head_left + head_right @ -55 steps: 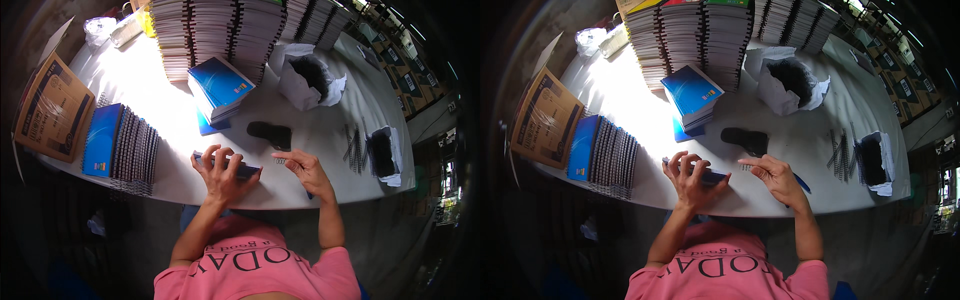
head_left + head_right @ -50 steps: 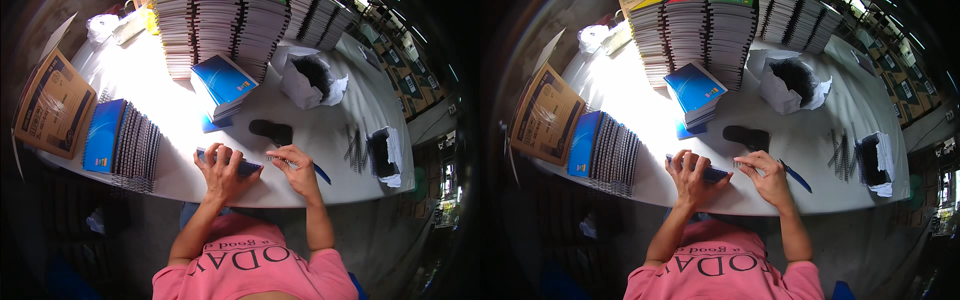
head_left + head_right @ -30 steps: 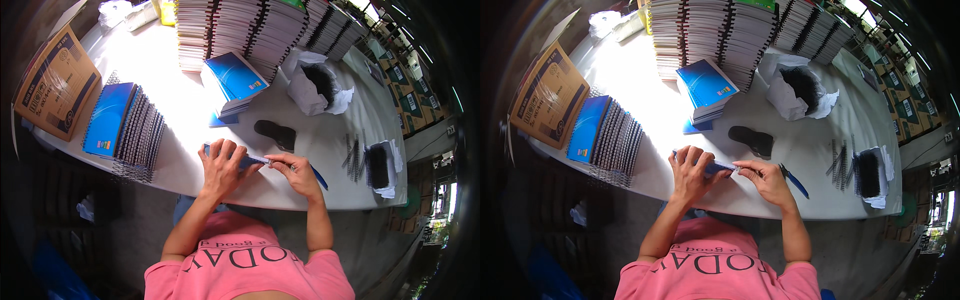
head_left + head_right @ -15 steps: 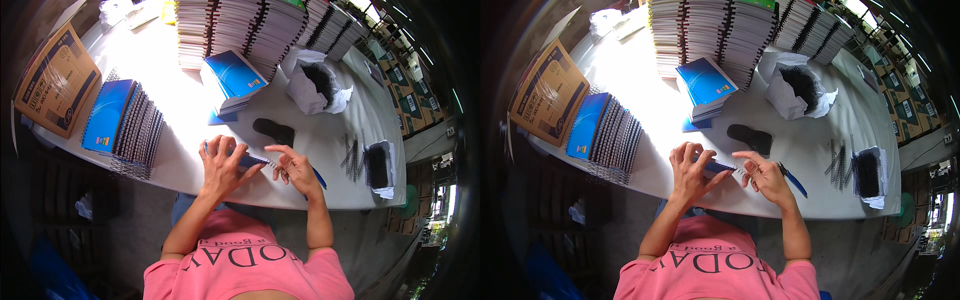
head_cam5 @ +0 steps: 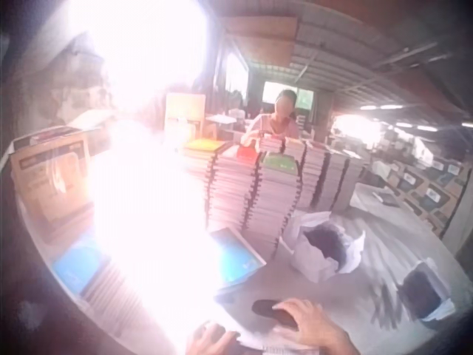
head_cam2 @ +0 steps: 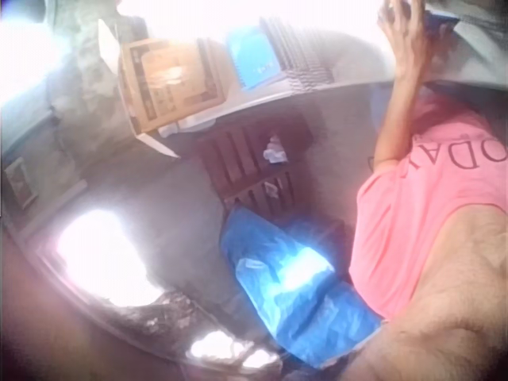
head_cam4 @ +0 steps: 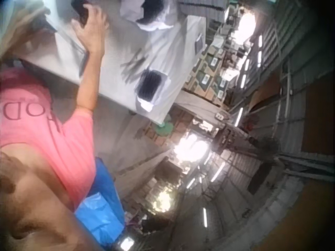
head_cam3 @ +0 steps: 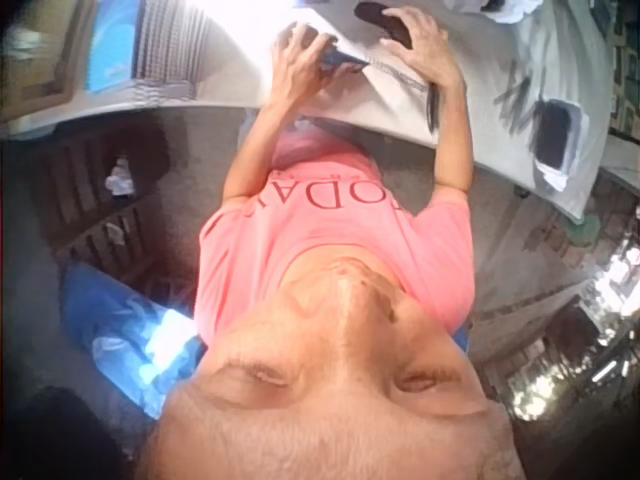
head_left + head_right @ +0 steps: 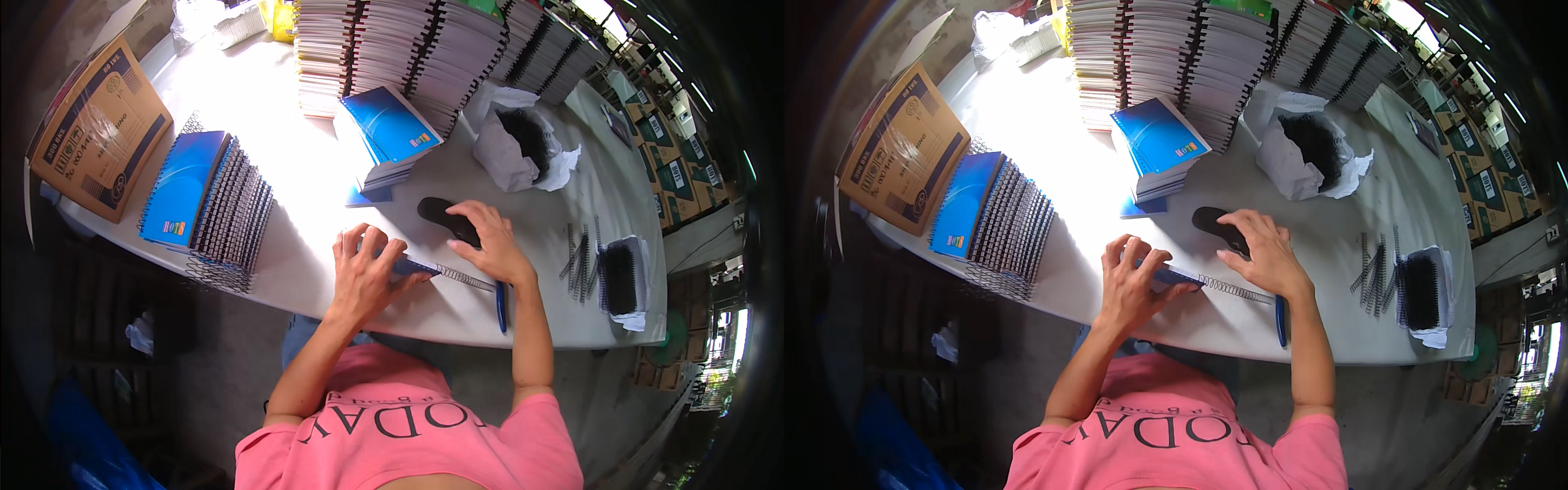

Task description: The person wraps a binding strip around the spine of several spiral notebooks and uses a pair of pliers to trim and secure the binding material.

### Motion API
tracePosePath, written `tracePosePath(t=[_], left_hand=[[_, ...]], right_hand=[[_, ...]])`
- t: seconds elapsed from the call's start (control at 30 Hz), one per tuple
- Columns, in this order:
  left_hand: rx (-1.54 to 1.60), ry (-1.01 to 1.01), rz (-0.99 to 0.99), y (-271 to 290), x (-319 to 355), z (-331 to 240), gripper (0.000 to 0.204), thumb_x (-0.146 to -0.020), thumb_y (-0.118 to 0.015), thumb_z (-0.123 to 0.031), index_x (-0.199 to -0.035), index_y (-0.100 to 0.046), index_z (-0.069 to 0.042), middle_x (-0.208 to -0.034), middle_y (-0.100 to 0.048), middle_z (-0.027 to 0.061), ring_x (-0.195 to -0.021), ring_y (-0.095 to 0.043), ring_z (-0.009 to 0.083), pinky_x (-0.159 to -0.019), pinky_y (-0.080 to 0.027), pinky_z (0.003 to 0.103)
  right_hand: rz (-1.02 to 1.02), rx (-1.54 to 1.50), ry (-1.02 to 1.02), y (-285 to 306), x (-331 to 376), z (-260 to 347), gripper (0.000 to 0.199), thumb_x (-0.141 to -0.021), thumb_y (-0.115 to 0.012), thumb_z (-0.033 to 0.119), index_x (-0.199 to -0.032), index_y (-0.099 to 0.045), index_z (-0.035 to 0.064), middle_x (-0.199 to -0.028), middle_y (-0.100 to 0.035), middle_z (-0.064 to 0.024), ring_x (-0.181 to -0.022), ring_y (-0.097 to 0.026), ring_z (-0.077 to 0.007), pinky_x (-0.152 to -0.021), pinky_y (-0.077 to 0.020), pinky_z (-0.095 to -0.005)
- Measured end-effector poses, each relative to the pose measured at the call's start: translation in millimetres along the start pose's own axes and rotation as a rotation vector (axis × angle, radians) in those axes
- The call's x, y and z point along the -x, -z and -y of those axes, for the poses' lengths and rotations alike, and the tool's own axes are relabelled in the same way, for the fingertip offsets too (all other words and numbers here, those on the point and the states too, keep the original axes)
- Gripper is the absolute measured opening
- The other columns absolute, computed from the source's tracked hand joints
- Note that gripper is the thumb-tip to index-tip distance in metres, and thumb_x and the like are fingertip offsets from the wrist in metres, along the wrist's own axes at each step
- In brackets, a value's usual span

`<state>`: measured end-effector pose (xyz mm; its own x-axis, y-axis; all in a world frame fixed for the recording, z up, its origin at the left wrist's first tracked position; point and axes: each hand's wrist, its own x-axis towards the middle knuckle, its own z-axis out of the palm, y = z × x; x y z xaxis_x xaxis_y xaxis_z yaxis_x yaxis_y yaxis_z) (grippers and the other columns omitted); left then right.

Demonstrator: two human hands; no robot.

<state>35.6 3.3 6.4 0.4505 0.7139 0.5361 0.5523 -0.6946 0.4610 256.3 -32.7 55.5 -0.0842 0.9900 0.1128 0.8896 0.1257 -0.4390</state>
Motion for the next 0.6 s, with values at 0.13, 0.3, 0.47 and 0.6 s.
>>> tracePosePath(t=[0.13, 0.3, 0.47, 0.6], left_hand=[[0.014, -0.027, -0.002, 5.8, 1.3, -2.8, 0.048, -0.064, -0.079, -0.047, -0.090, -0.062, -0.011, -0.098, -0.048, 0.0094, -0.108, -0.040, 0.0323, -0.089, -0.035, 0.047], [0.035, -0.024, -0.016, -0.7, 5.3, 3.4, 0.051, -0.067, -0.073, -0.054, -0.087, -0.057, -0.010, -0.102, -0.047, 0.0107, -0.110, -0.040, 0.0327, -0.092, -0.030, 0.058], [0.042, -0.016, 0.034, 0.3, 6.1, 3.0, 0.051, -0.067, -0.074, -0.053, -0.087, -0.056, -0.009, -0.104, -0.048, 0.0118, -0.116, -0.038, 0.0339, -0.098, -0.024, 0.064], [0.017, -0.045, 0.002, 2.2, 0.1, 1.7, 0.051, -0.062, -0.079, -0.049, -0.079, -0.056, -0.006, -0.099, -0.047, 0.0104, -0.111, -0.040, 0.0342, -0.095, -0.031, 0.053]], right_hand=[[-0.181, 0.049, -0.034, -22.3, -13.1, -29.9, 0.038, -0.071, -0.056, 0.004, -0.108, -0.062, 0.0100, -0.105, -0.062, -0.0125, -0.095, -0.060, -0.0284, -0.085, -0.0456, -0.0374], [0.050, -1.200, 0.071, -20.0, -2.7, -23.1, 0.027, -0.068, -0.060, -0.009, -0.090, -0.069, 0.0023, -0.086, -0.069, -0.0080, -0.077, -0.063, -0.0175, -0.069, -0.0499, -0.0306], [0.007, -0.736, -0.147, -25.7, 1.2, -14.2, 0.015, -0.069, -0.068, -0.008, -0.083, -0.069, -0.0037, -0.084, -0.069, -0.0128, -0.083, -0.068, -0.0237, -0.076, -0.0536, -0.0322], [0.107, -1.047, 0.163, -14.9, 0.5, 6.5, 0.018, -0.070, -0.060, -0.011, -0.081, -0.070, -0.0009, -0.081, -0.069, -0.0105, -0.078, -0.067, -0.0176, -0.075, -0.0527, -0.0287]])
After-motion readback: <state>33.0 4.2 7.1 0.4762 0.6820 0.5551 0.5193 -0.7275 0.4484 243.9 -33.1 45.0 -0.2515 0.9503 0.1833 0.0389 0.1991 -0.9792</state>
